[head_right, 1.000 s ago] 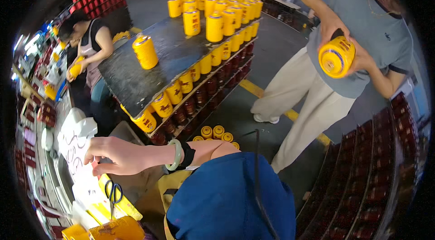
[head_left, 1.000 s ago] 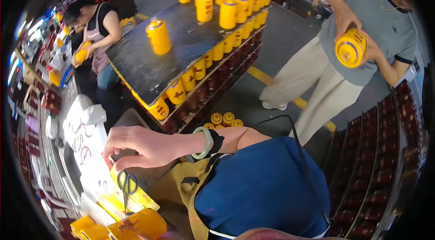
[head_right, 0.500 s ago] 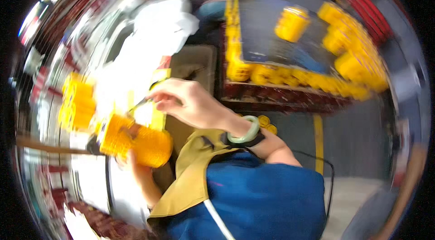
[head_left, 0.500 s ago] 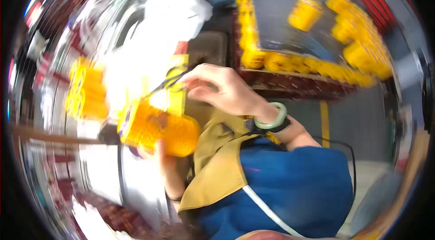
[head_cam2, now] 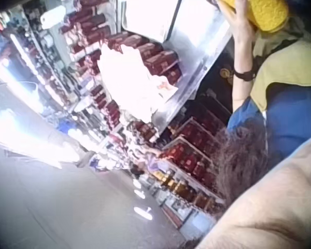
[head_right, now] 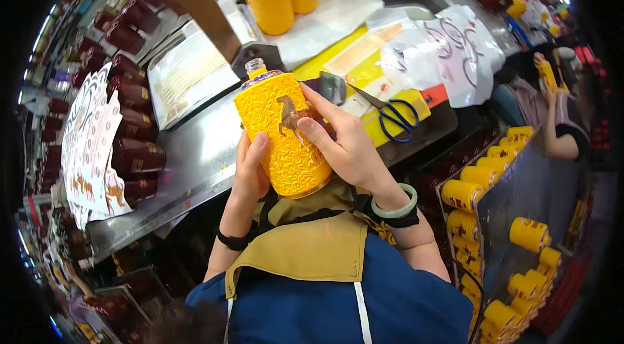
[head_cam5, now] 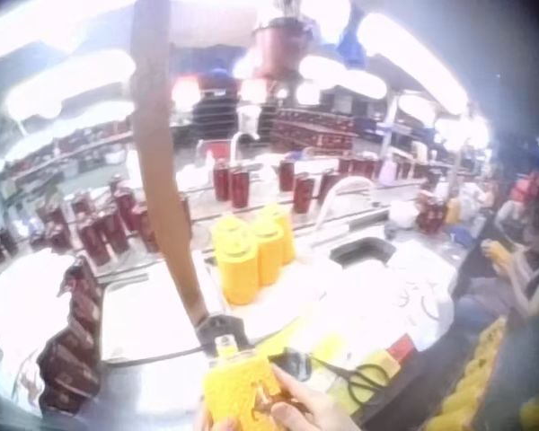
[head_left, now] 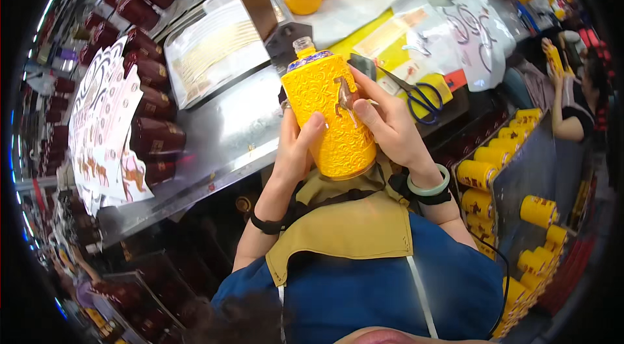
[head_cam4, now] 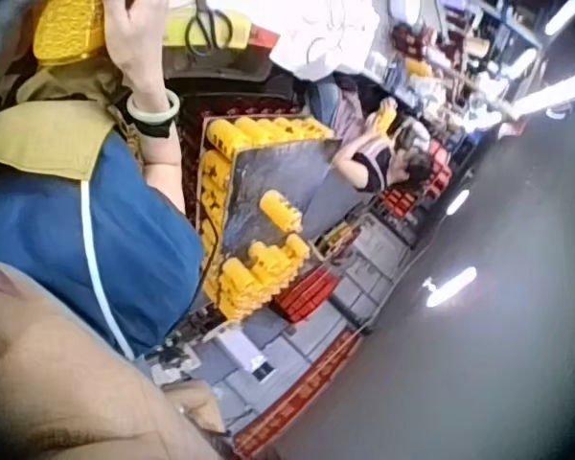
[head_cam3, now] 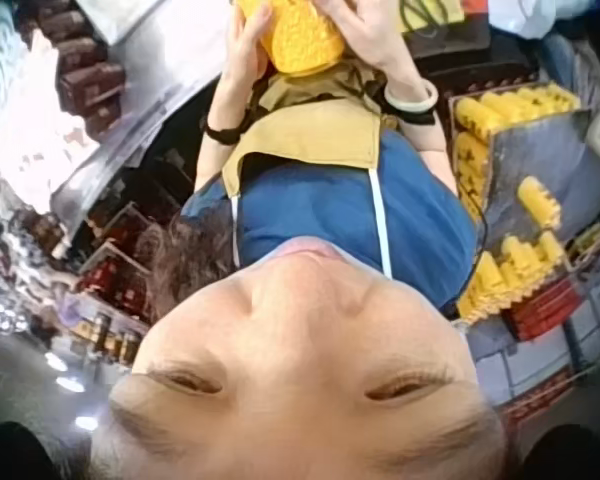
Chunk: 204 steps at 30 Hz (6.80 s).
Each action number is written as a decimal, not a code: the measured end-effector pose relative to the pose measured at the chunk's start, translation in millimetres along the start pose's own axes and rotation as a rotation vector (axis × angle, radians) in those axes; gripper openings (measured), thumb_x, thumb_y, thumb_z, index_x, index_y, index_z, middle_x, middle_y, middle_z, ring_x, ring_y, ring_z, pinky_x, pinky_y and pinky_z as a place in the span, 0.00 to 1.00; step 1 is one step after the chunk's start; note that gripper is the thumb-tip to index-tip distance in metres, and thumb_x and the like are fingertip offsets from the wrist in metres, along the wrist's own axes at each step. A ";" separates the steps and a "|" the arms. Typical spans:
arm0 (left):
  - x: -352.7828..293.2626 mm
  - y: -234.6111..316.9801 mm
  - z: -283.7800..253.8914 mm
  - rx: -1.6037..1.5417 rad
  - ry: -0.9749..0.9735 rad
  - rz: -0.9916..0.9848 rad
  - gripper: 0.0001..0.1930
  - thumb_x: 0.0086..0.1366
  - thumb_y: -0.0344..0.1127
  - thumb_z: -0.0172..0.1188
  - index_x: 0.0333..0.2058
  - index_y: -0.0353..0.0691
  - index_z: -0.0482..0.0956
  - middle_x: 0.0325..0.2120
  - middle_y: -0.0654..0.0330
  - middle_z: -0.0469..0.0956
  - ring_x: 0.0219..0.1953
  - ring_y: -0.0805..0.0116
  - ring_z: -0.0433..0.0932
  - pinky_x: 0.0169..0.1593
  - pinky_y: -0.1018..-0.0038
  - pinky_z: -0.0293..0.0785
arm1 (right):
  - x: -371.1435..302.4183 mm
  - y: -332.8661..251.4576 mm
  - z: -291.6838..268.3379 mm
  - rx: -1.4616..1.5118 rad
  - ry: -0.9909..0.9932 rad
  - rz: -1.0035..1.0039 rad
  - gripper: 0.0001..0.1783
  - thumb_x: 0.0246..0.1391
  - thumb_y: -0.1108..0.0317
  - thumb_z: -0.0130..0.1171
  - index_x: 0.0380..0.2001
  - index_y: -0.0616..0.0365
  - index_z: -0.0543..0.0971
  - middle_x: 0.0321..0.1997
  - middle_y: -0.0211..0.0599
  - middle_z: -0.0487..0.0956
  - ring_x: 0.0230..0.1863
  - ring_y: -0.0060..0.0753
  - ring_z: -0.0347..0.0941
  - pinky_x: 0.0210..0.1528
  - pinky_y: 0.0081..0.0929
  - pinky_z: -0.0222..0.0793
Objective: Applying decorative labels and seals to yellow and red bottles in a factory setting.
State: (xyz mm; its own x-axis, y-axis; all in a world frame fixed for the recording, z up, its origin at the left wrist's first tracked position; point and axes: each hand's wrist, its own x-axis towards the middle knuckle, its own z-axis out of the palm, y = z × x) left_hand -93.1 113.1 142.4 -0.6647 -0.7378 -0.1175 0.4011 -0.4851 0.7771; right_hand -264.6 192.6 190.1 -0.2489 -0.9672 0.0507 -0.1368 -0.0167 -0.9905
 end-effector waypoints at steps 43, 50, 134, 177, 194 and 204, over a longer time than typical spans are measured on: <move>53.8 -34.9 -22.3 0.648 0.491 0.172 0.16 0.75 0.39 0.50 0.40 0.27 0.73 0.40 0.36 0.75 0.44 0.40 0.74 0.49 0.57 0.70 | 67.3 67.0 1.2 -0.147 0.006 -0.030 0.28 0.70 0.70 0.55 0.70 0.62 0.66 0.50 0.35 0.83 0.41 0.15 0.72 0.42 0.15 0.67; 29.2 -11.9 -38.4 0.384 0.600 0.342 0.21 0.75 0.34 0.54 0.63 0.33 0.68 0.56 0.55 0.74 0.56 0.69 0.74 0.61 0.70 0.69 | 69.8 71.1 0.6 -0.122 -0.023 -0.055 0.29 0.69 0.69 0.56 0.70 0.59 0.65 0.56 0.42 0.79 0.51 0.26 0.77 0.49 0.21 0.72; -4.7 -36.6 -14.4 0.964 0.434 0.538 0.46 0.47 0.24 0.78 0.65 0.33 0.64 0.59 0.53 0.67 0.56 0.62 0.73 0.57 0.67 0.74 | 24.0 46.4 7.6 -0.388 0.103 -0.407 0.43 0.36 0.71 0.79 0.60 0.60 0.75 0.59 0.47 0.77 0.55 0.49 0.74 0.57 0.39 0.72; -8.0 -36.2 -21.3 1.133 0.423 0.470 0.40 0.54 0.31 0.76 0.64 0.31 0.67 0.59 0.47 0.74 0.60 0.56 0.73 0.63 0.63 0.69 | 21.1 47.3 9.0 -0.123 0.050 -0.230 0.43 0.40 0.73 0.80 0.62 0.60 0.73 0.64 0.44 0.70 0.60 0.37 0.74 0.54 0.30 0.81; 0.6 -39.5 -18.1 1.181 0.493 0.633 0.43 0.44 0.28 0.79 0.61 0.32 0.72 0.51 0.51 0.77 0.52 0.58 0.79 0.57 0.66 0.74 | 20.0 46.5 19.1 -0.401 0.124 -0.341 0.44 0.28 0.76 0.78 0.58 0.57 0.78 0.60 0.41 0.77 0.57 0.47 0.72 0.59 0.39 0.69; 2.1 -40.5 -17.4 1.123 0.470 0.600 0.42 0.45 0.27 0.79 0.62 0.36 0.72 0.55 0.53 0.73 0.55 0.55 0.76 0.59 0.66 0.73 | 19.4 48.1 15.6 -0.502 0.074 -0.329 0.44 0.33 0.77 0.79 0.60 0.62 0.76 0.61 0.46 0.74 0.60 0.45 0.74 0.60 0.36 0.74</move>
State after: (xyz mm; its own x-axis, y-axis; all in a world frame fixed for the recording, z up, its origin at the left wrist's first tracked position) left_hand -99.8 123.0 100.0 -0.2040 -0.8973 0.3915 -0.3260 0.4394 0.8371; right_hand -261.1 169.1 141.5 -0.1805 -0.9110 0.3709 -0.6492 -0.1729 -0.7407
